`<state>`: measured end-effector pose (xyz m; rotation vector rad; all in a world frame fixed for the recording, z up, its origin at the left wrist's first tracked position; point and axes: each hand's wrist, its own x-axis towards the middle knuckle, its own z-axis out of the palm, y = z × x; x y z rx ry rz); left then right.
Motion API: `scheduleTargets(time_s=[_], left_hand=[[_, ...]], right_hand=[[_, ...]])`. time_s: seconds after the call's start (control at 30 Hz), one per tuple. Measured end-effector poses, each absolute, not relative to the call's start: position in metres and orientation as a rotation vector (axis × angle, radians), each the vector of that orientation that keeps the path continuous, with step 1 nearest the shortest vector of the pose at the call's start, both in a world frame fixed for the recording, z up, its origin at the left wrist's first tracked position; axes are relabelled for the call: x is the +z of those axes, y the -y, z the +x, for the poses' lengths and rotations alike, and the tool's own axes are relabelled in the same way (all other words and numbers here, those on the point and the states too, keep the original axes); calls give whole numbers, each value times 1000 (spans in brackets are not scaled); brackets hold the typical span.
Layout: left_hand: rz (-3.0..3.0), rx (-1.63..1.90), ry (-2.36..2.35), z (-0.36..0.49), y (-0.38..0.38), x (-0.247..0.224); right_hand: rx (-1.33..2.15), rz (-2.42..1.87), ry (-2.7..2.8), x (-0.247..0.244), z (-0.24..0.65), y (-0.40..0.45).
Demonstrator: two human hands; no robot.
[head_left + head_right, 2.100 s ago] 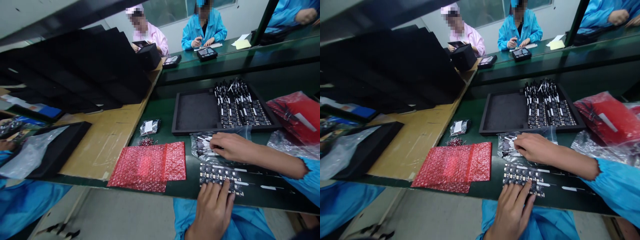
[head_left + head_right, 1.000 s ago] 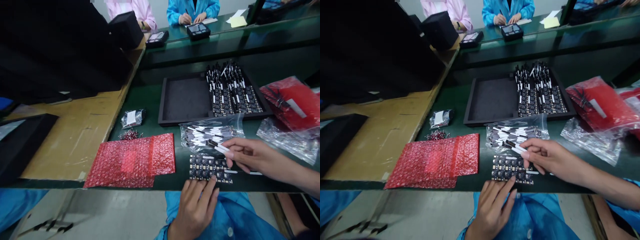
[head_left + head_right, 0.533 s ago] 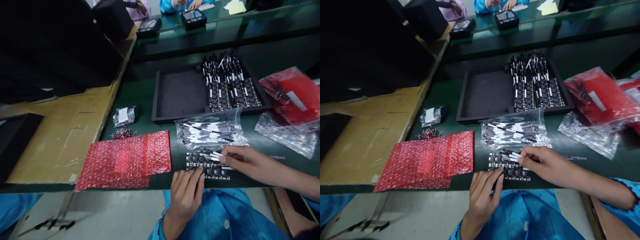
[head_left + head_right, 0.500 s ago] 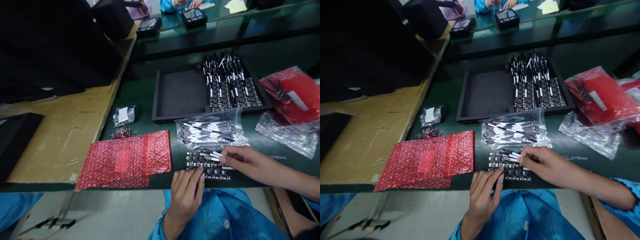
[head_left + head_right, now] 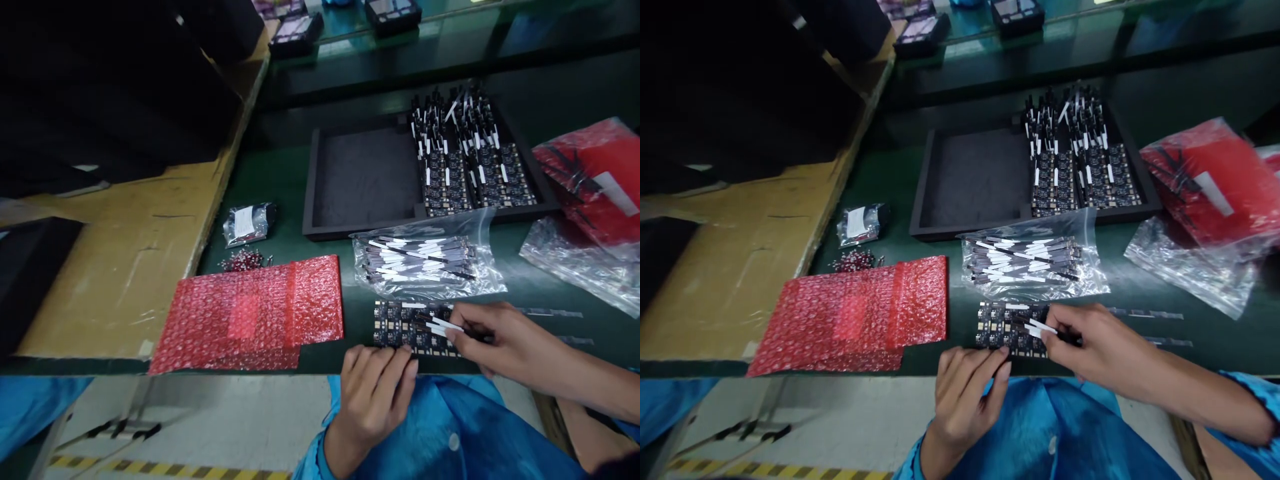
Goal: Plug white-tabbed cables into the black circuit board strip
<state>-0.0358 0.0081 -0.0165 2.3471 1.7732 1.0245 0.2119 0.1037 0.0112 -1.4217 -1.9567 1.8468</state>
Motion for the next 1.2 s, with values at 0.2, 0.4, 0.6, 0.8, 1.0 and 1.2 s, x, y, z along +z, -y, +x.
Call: scheduleTargets(time_s=[0.2, 0.4, 0.6, 0.8, 1.0, 1.2], left_hand=[[2518, 915, -1728, -39, -2, -15], [2568, 774, -1770, -35, -5, -14], [2586, 723, -1775, -33, -7, -16], [2560, 731, -1779, -32, -8, -17], [2538, 742, -1777, -32, -9, -15], [2510, 762, -1776, -33, -8, -17]], right_hand=[[1837, -1379, 1997, 7, 212, -97], [1840, -1367, 2001, 4, 210, -100], [1844, -1357, 2011, 5, 209, -101], [1847, -1350, 2011, 7, 208, -102], [1877, -1399, 1945, 12, 208, -101], [1886, -1342, 1973, 8, 206, -106]])
